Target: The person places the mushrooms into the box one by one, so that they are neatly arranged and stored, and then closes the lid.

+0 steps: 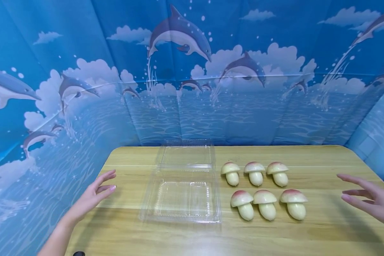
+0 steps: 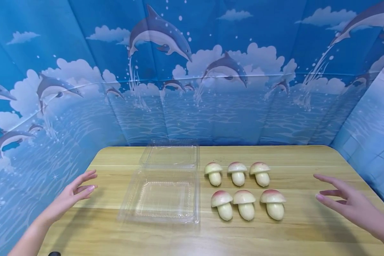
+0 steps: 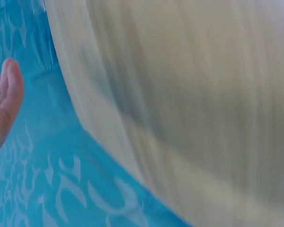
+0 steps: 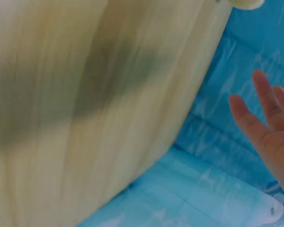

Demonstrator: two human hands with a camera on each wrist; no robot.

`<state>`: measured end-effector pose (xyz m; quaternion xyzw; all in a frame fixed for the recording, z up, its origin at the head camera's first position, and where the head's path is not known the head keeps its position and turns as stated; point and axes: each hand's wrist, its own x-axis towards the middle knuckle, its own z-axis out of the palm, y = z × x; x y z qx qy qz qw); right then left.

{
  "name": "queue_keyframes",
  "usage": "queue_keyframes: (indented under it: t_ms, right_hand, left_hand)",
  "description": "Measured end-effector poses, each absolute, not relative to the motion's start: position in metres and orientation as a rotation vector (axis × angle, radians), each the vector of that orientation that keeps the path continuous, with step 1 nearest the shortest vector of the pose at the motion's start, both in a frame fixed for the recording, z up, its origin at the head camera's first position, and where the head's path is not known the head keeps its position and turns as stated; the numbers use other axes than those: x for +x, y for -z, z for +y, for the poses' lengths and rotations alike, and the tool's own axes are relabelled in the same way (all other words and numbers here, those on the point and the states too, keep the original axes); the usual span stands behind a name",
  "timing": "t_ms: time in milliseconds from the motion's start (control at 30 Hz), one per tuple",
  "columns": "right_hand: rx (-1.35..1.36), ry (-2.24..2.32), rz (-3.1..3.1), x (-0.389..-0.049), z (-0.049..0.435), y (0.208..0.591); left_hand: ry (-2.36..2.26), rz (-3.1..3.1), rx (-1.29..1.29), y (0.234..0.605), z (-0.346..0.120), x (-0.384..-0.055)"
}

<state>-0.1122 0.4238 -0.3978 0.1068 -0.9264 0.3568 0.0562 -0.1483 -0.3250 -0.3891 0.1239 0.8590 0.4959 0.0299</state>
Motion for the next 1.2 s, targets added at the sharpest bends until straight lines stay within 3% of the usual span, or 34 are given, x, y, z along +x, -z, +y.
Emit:
queue_keyframes:
  t_ms: [333, 1200]
  right_hand:
    - [0.281, -1.281, -2.967, -0.115, 0.403, 0.418]
    - [0.489, -1.821, -2.803, -0.118, 0.370, 0.440]
  left_hand:
    - [-1.787, 2.217, 0.300, 0.407, -0.292, -0.148]
    - [-1.849, 2.078, 0.230, 0.424, -0.256, -0.157]
